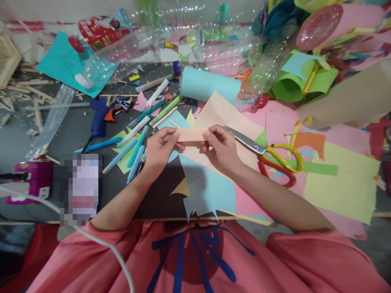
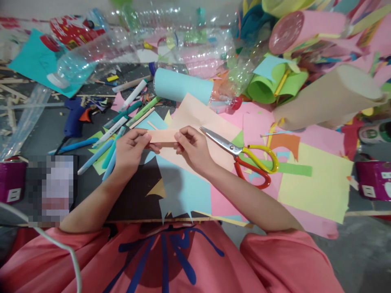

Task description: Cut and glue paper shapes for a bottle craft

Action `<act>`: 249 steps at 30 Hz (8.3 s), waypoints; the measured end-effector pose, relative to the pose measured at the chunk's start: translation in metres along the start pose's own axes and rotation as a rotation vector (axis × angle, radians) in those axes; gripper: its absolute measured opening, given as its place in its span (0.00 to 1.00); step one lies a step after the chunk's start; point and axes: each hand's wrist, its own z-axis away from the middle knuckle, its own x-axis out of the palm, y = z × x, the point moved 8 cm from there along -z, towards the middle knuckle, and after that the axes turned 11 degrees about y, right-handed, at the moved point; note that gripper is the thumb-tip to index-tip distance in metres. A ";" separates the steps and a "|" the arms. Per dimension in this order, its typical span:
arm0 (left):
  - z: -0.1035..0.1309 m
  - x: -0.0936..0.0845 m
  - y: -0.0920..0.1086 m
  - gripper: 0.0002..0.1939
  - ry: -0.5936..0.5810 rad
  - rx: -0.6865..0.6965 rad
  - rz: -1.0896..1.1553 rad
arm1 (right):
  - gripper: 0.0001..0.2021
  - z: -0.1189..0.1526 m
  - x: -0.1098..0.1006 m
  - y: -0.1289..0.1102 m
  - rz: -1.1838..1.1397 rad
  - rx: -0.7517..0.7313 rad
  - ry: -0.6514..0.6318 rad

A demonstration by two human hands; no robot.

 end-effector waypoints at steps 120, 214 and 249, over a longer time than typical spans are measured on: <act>-0.005 -0.002 -0.005 0.14 -0.007 -0.076 0.049 | 0.18 0.000 0.007 0.006 0.035 -0.020 -0.138; 0.002 0.009 -0.003 0.15 -0.108 -0.080 -0.004 | 0.18 -0.004 0.002 0.003 -0.013 0.012 -0.048; 0.003 0.010 0.002 0.18 -0.142 -0.014 -0.007 | 0.09 -0.008 -0.005 0.001 0.016 -0.071 0.009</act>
